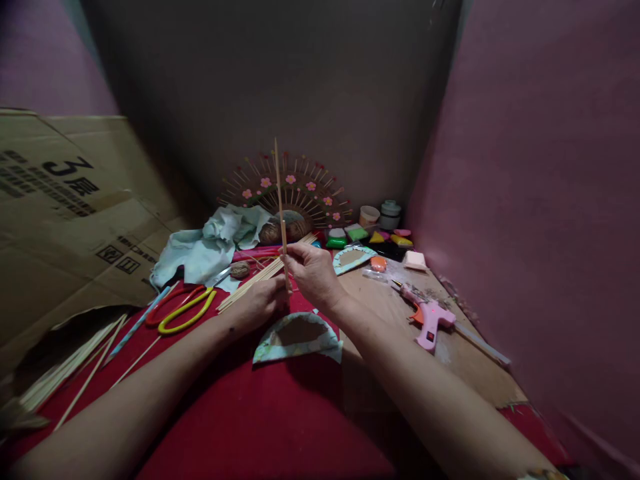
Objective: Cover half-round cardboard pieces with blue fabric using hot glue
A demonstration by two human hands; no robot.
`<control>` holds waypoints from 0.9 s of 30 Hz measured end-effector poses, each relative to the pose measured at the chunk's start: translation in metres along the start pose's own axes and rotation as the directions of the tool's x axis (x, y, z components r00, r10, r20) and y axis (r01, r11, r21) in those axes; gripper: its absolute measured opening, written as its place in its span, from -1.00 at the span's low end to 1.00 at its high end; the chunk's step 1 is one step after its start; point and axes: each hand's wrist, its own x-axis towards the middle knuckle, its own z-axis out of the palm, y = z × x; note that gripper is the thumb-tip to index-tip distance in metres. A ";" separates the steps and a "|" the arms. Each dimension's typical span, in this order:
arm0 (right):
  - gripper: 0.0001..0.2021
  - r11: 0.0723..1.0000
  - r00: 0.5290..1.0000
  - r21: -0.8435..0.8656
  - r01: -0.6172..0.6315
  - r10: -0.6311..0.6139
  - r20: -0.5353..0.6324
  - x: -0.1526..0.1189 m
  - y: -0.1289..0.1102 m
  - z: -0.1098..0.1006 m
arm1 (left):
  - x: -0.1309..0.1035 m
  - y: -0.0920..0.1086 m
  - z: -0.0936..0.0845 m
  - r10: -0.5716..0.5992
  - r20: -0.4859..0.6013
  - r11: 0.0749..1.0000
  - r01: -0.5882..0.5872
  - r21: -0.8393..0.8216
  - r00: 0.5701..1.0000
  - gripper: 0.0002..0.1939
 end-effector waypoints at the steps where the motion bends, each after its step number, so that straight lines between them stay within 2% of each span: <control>1: -0.86 1.000 1.000 -0.029 0.005 -0.005 0.003 -0.001 -0.001 -0.001 | 0.000 -0.001 0.001 0.004 -0.001 1.000 -0.004 -0.005 1.000 -0.87; 5: -0.87 0.996 0.999 -0.090 -0.015 0.019 0.045 0.001 -0.004 -0.005 | 0.000 -0.002 0.002 0.011 -0.005 1.000 -0.011 -0.009 1.000 -0.88; 9: -0.90 0.998 0.996 -0.035 -0.051 0.053 0.070 0.002 -0.004 -0.004 | 0.000 0.000 0.000 0.016 0.004 1.000 -0.016 -0.015 1.000 -0.85; 16: -0.90 0.995 0.991 -0.102 0.000 0.014 0.133 -0.005 -0.011 -0.014 | -0.002 0.009 -0.001 0.048 0.053 0.998 -0.046 -0.044 0.997 -0.87; 22: -0.87 0.982 0.989 -0.189 0.015 0.013 0.147 -0.005 -0.013 -0.012 | -0.001 0.012 0.000 0.042 0.061 0.999 -0.040 -0.025 0.997 -0.86; 25: -0.85 0.960 0.977 -0.277 0.040 0.020 0.212 -0.005 -0.020 -0.030 | 0.000 0.014 -0.002 0.041 0.062 0.999 -0.041 0.000 0.997 -0.89; 27: -0.88 0.942 0.983 -0.326 0.078 -0.018 0.182 -0.011 -0.025 -0.059 | 0.000 0.014 -0.003 0.039 0.062 0.999 -0.040 0.011 0.997 -0.89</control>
